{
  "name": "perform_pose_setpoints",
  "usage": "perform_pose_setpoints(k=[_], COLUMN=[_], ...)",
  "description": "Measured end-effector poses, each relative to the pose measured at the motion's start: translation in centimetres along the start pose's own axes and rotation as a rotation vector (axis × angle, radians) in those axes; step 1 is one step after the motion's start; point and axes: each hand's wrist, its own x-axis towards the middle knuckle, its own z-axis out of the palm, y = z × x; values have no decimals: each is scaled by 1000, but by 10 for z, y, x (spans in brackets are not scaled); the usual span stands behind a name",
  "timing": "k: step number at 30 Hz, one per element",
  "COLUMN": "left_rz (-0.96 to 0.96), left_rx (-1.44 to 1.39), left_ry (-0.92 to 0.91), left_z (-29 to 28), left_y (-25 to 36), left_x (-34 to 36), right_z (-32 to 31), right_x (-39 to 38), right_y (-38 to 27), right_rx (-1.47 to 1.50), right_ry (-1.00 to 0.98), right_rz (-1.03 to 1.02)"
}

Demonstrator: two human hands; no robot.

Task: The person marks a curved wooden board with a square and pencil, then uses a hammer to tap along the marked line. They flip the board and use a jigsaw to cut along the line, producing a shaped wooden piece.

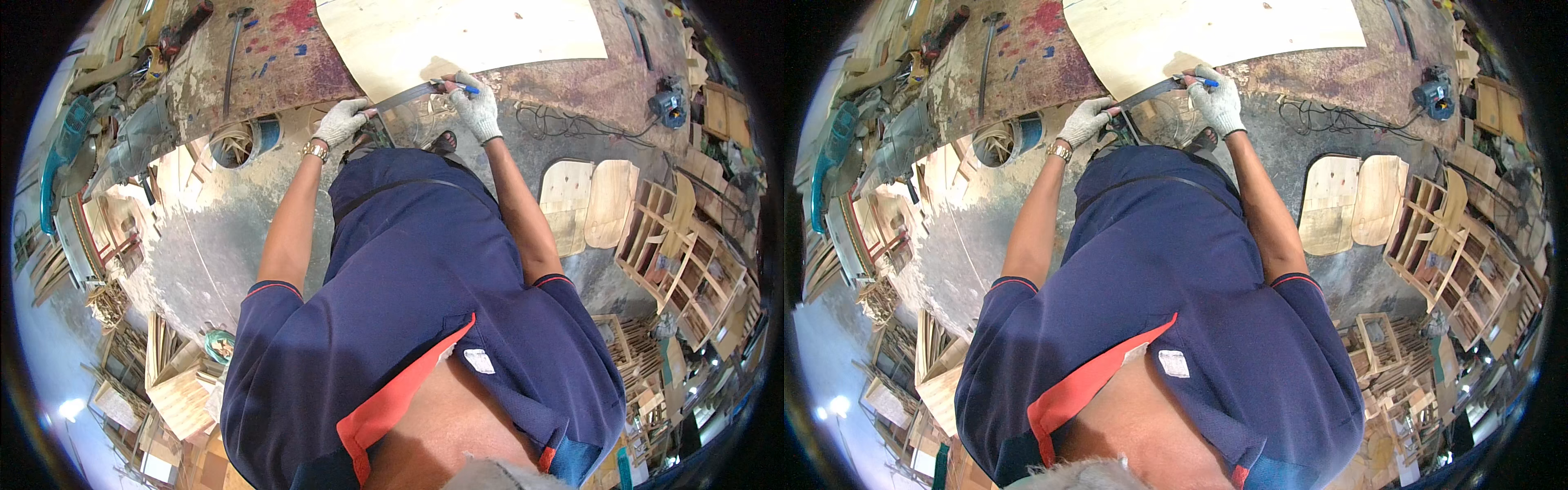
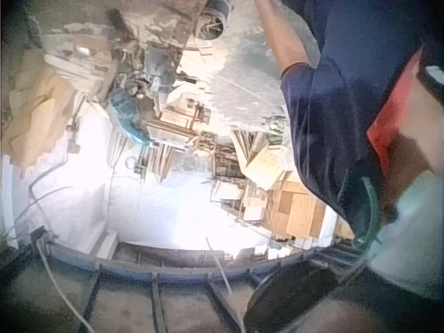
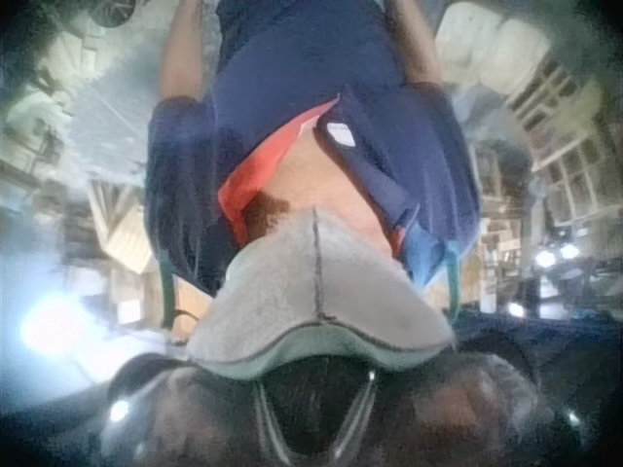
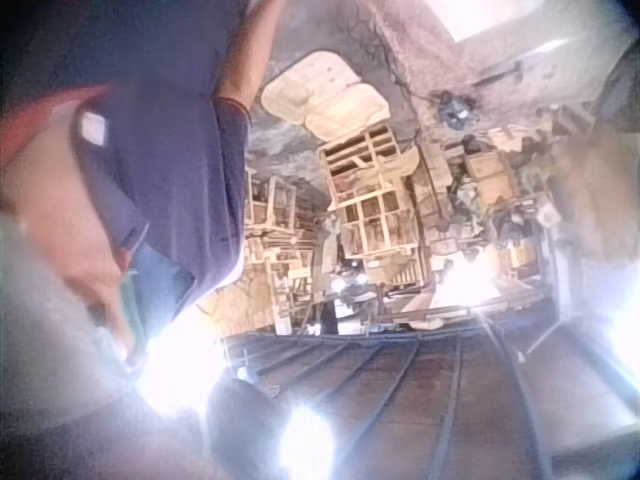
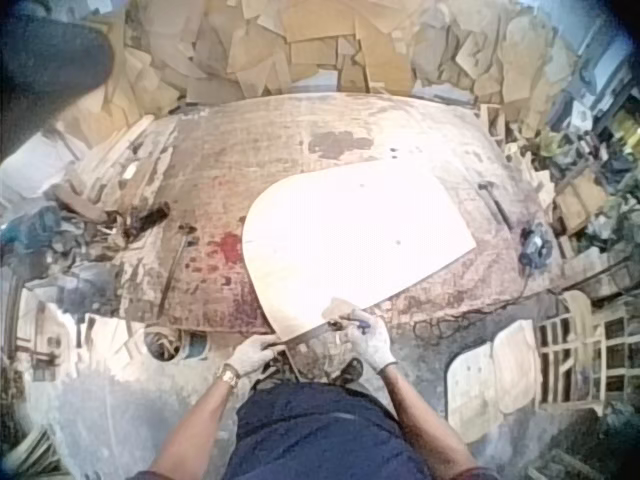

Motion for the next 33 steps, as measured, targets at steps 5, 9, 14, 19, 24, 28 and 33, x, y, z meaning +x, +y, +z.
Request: perform_pose_setpoints(k=[5,9,14,19,24,28,33], left_rz=[-19,-41,-15,1,3,-70,-60], left_rx=[-2,3,-3,3,-8,44,21], left_ry=[-12,-25,-1,6,11,-38,-43], left_z=[2,3,4,4,3,0,-2], left_y=[-4,-7,-8,-7,-4,0,4], left_x=[2,4,4,3,1,1,0], right_z=[-2,-3,-3,-3,1,3,5], right_x=[-2,-2,-2,-4,-4,-2,1], right_y=[-5,-9,-13,-14,-8,-1,3], right_rx=[-77,-88,-97,-38,5,-4,-62], right_ry=[-15,-26,-32,-34,5,9,27], right_rz=[-32,0,12,21,29,41,9])
